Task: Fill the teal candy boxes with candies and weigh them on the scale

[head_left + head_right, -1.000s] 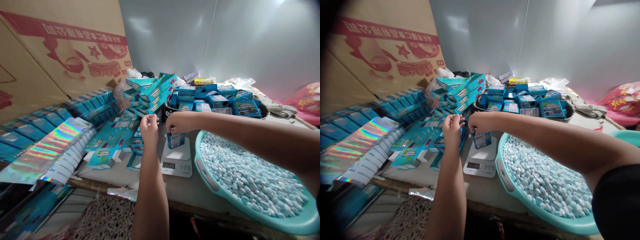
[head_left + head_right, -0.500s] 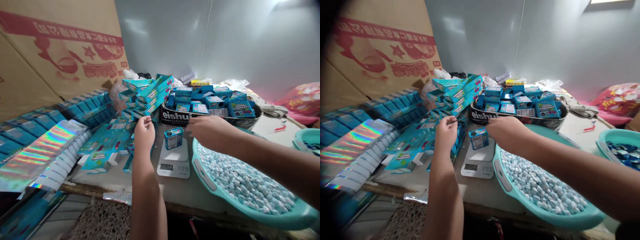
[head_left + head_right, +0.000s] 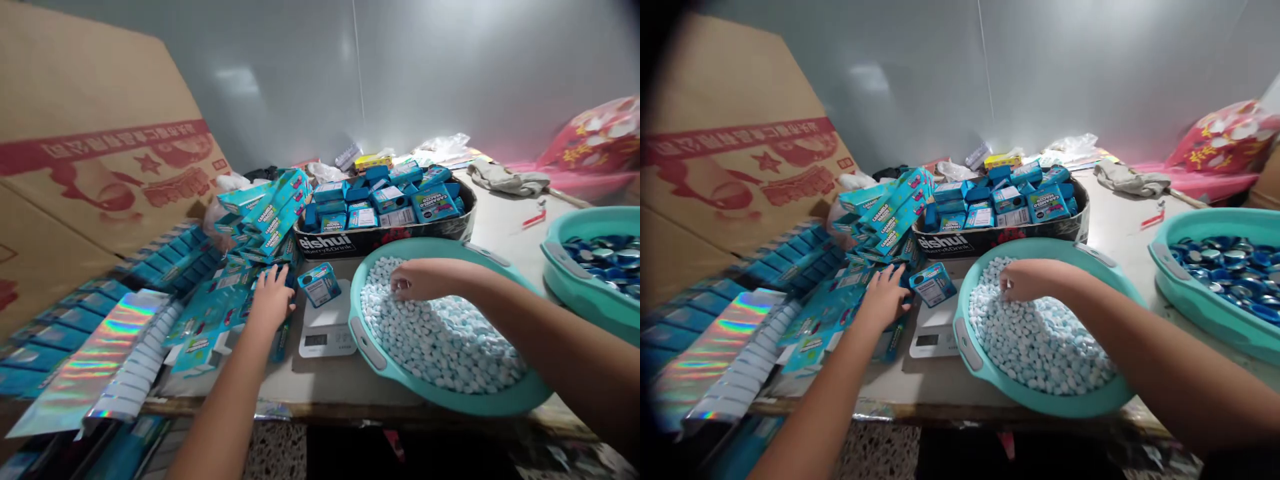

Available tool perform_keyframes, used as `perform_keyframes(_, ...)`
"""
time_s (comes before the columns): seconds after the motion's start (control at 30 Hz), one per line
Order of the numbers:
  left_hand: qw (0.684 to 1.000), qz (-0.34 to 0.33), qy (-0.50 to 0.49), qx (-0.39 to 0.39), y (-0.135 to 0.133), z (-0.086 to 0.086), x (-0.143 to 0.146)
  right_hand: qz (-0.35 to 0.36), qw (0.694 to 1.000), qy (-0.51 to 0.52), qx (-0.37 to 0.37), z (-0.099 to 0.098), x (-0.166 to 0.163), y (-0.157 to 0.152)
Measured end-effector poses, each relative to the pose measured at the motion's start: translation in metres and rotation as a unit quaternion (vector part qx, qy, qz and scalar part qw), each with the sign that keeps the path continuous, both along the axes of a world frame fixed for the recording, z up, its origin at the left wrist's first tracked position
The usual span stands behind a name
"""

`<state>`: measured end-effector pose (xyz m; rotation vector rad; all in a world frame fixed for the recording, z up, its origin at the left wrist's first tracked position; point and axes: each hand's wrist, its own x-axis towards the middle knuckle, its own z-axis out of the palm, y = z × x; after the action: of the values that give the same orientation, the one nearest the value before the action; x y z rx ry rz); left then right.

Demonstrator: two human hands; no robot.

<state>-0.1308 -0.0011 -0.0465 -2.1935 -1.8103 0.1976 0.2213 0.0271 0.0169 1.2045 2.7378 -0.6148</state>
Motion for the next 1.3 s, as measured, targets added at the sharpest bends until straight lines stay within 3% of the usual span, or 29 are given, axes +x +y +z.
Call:
perform_keyframes(0.23,1.0,-0.006,0.008,-0.002,0.002,-0.021,0.021,0.007,1.0,0.009,-0.005,-0.003,0.007,0.002)
perform_keyframes(0.6,0.997,0.047,-0.042,0.053,0.002,-0.038,0.038,0.004,1.0,0.026,-0.007,-0.004,0.006,0.007)
perform_keyframes(0.7,0.995,0.038,-0.053,0.07,-0.006,-0.029,0.036,-0.002,0.999,0.032,-0.007,-0.005,0.008,0.007)
perform_keyframes(0.9,0.977,0.059,-0.082,0.186,-0.024,0.019,0.029,-0.005,0.999,0.048,-0.021,0.0,0.012,0.007)
perform_keyframes(1.0,0.965,0.063,-0.123,0.222,-0.023,0.035,0.033,-0.005,0.998,0.055,-0.023,-0.002,0.013,0.008)
perform_keyframes(1.3,0.97,0.044,-0.135,0.199,-0.022,0.034,0.058,-0.002,0.998,0.006,-0.069,-0.01,0.012,0.024)
